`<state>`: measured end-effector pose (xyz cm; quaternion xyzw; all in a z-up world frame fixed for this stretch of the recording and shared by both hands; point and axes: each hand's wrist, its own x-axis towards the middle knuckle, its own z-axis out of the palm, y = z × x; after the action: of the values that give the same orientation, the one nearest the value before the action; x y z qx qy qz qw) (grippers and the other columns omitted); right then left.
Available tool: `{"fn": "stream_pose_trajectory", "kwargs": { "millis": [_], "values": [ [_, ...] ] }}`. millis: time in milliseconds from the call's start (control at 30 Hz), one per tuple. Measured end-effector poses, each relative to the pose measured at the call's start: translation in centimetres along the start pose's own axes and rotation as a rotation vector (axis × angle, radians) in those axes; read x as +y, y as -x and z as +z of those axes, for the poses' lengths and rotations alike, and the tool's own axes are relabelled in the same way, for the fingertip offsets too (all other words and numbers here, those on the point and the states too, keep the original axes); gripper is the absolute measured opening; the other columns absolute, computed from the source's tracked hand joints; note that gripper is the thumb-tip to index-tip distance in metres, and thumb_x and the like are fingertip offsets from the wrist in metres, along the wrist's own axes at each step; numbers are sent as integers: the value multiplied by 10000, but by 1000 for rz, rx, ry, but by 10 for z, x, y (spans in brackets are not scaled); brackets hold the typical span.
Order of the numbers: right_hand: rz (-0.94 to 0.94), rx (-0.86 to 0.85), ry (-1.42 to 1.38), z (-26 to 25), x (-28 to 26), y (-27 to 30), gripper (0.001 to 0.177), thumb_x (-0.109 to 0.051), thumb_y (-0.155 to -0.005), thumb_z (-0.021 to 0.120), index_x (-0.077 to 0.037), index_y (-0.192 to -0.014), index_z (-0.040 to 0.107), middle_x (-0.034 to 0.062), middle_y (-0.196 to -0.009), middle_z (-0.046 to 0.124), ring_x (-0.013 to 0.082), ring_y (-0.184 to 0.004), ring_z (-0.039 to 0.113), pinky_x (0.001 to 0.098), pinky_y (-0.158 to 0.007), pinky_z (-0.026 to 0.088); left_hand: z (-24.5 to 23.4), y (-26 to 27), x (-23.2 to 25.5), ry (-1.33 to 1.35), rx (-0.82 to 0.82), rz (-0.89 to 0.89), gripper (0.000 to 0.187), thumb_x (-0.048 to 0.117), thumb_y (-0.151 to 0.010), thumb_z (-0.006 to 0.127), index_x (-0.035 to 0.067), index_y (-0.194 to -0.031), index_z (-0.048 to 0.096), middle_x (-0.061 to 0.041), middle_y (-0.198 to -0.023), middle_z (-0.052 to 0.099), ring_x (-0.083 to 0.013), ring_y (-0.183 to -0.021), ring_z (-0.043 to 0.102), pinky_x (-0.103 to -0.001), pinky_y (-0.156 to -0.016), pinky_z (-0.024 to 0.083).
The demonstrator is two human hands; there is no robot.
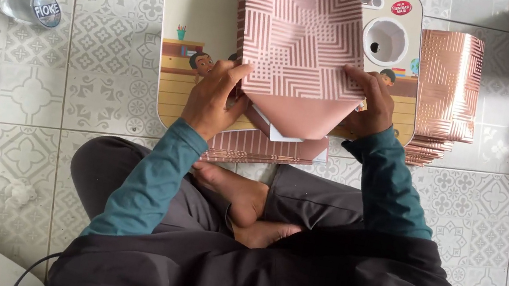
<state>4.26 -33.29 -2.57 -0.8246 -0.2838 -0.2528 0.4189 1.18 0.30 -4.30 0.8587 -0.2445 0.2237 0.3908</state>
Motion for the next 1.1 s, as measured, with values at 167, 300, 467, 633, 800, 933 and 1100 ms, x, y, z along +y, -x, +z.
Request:
{"fn": "stream_pose_trajectory", "kwargs": {
  "millis": [167,300,467,633,800,933,1100],
  "values": [
    [125,-89,-31,2,6,2,465,-98,-877,877,-89,-1312,712,242,-947,690,502,-831,668,582,-757,530,12,6,-13,9,-36,-91,428,47,-941,719,169,-1325,575,-68,-1085,642,-322,-980,722,-435,-825,620],
    [270,-109,-276,-1,17,5,512,-77,-825,910,-57,-1292,703,173,-979,700,367,-958,726,463,-897,555,29,6,-18,-40,27,-68,277,64,-972,673,183,-1215,616,-33,-961,642,-294,-922,710,-428,-871,577],
    [280,-117,-225,6,15,3,337,-8,-909,825,-8,-1228,720,212,-935,694,419,-868,713,513,-802,569,27,3,-16,-58,90,-33,192,57,-985,667,169,-1142,670,-18,-893,619,-251,-877,687,-380,-901,552],
    [212,-145,-120,10,19,4,187,13,-961,758,-2,-1147,763,243,-885,663,467,-772,665,523,-724,551,19,2,-12,-56,127,-69,173,38,-974,686,160,-1097,703,-23,-876,599,-260,-854,664,-403,-891,546],
    [206,-144,62,14,18,9,172,-31,-952,768,-67,-1115,811,208,-965,628,419,-772,622,533,-720,558,17,-1,-14,-200,47,-67,251,31,-815,847,147,-944,666,-12,-1021,531,-275,-956,616,-437,-851,512],
    [103,-120,176,14,23,4,139,-126,-978,758,-116,-1098,827,154,-1044,530,389,-813,553,528,-770,561,27,1,-22,-279,27,9,247,33,-818,848,156,-927,664,15,-984,556,-217,-1040,603,-389,-932,454],
    [21,-244,159,9,30,1,162,-175,-994,721,-115,-1110,817,119,-1028,683,361,-972,602,485,-890,531,26,-1,-29,-357,-18,24,232,87,-845,816,202,-955,647,39,-905,526,-207,-897,592,-425,-942,444]
  ]
}}
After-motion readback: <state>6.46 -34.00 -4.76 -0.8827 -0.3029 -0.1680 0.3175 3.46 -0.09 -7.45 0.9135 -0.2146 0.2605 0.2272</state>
